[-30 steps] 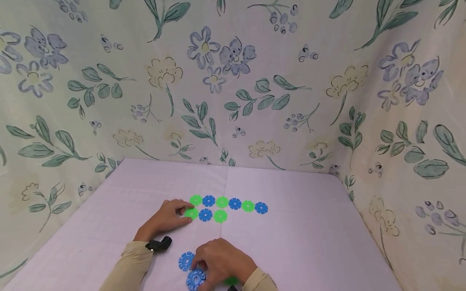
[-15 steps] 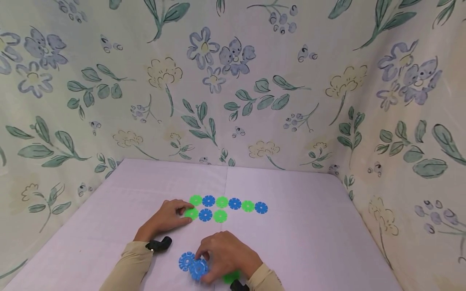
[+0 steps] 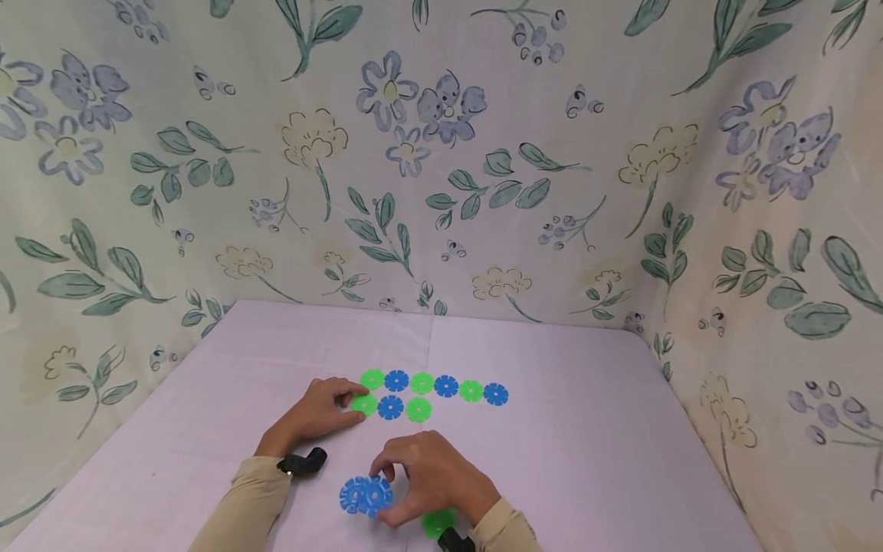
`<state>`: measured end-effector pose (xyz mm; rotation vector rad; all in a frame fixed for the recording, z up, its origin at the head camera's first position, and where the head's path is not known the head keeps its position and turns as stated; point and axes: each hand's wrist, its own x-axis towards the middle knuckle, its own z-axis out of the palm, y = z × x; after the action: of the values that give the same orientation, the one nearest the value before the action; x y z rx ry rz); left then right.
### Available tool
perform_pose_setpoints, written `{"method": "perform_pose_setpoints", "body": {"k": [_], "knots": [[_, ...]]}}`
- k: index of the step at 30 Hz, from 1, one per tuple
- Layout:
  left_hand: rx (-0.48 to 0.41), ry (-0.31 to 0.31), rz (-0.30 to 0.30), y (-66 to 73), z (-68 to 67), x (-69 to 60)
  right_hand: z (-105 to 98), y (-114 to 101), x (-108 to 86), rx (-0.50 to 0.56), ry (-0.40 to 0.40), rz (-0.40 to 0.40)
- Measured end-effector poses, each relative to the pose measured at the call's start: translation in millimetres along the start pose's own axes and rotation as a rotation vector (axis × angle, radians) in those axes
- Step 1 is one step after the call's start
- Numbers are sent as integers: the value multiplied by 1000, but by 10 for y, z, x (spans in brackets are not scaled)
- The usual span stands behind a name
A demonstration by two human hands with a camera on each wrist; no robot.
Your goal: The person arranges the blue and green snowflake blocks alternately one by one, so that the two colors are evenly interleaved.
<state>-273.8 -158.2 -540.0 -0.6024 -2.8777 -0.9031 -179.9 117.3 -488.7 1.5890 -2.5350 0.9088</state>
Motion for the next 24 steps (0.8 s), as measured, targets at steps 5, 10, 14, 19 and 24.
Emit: {"method": "perform_pose_setpoints", "body": {"k": [5, 10, 14, 19, 24], "knots": [[-20, 6, 3, -40, 36, 4, -17, 26, -21, -14, 65, -34], [1, 15, 11, -36, 28, 16, -88, 48, -22, -44, 98, -41], [7, 11, 4, -10, 28, 28, -169, 76, -50, -72, 126, -22], [-2, 6, -3, 8, 27, 30, -285, 138, -111, -107, 193, -8], [-9, 18, -4, -9, 28, 16, -385, 189, -173, -122, 257, 31]]}}
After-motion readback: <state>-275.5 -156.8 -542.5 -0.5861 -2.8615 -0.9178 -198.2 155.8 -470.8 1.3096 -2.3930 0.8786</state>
